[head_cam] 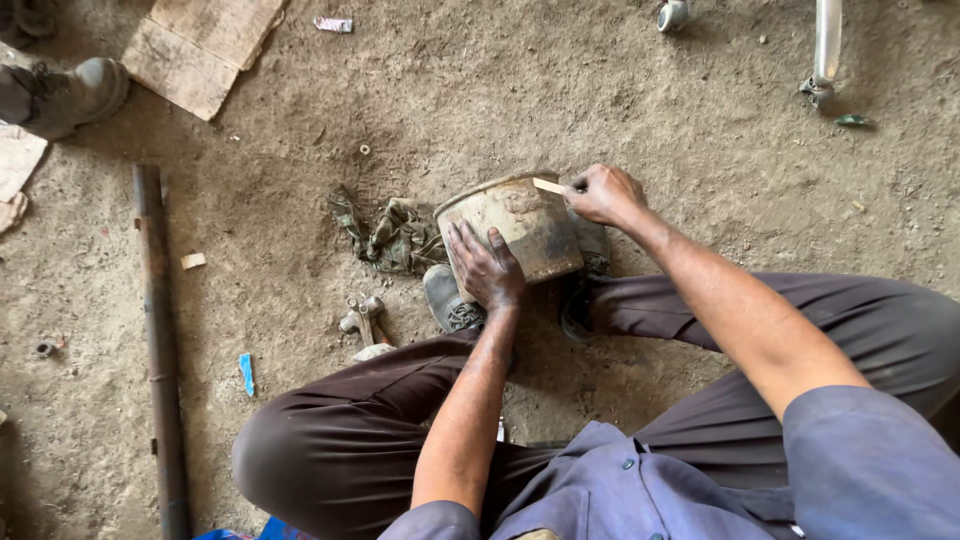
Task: The person sits on the floor and uses a chisel to scrape the surface of a cylindrical metal object. They repeatedly rotate the cylinder and scrape different sections to remove surface material.
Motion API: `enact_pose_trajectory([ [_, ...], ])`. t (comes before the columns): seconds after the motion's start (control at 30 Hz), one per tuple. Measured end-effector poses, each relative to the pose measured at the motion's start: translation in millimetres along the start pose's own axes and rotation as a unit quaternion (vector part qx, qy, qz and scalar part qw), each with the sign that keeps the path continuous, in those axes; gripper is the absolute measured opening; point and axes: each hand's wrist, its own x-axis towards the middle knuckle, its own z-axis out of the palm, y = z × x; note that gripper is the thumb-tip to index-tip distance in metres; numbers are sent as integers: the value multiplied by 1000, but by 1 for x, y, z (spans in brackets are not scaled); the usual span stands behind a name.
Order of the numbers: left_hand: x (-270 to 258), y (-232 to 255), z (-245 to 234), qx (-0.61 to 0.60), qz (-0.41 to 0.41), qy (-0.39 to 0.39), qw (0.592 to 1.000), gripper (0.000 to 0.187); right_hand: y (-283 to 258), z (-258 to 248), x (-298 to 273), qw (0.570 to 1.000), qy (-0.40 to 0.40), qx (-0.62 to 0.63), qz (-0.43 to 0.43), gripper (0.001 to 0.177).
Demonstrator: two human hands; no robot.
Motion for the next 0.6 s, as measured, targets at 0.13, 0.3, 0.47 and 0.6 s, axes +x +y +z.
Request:
enact_pose_trajectory([
  [0.13, -4, 4, -4, 20, 15, 10, 1000, 79, -24, 29, 9, 1000, 2, -5, 9, 35],
  [0.3, 0, 11, -14, 9, 16, 15, 1000, 72, -29, 28, 1, 978, 162, -13, -133, 39],
  [0.47, 0, 12, -10, 17, 5, -5, 1000, 74, -4, 6, -6, 992, 110, 30, -60, 36],
  [0.6, 3, 7, -8, -5, -1, -21, 1000, 79, -7, 19, 2, 995, 95, -8, -40, 35],
])
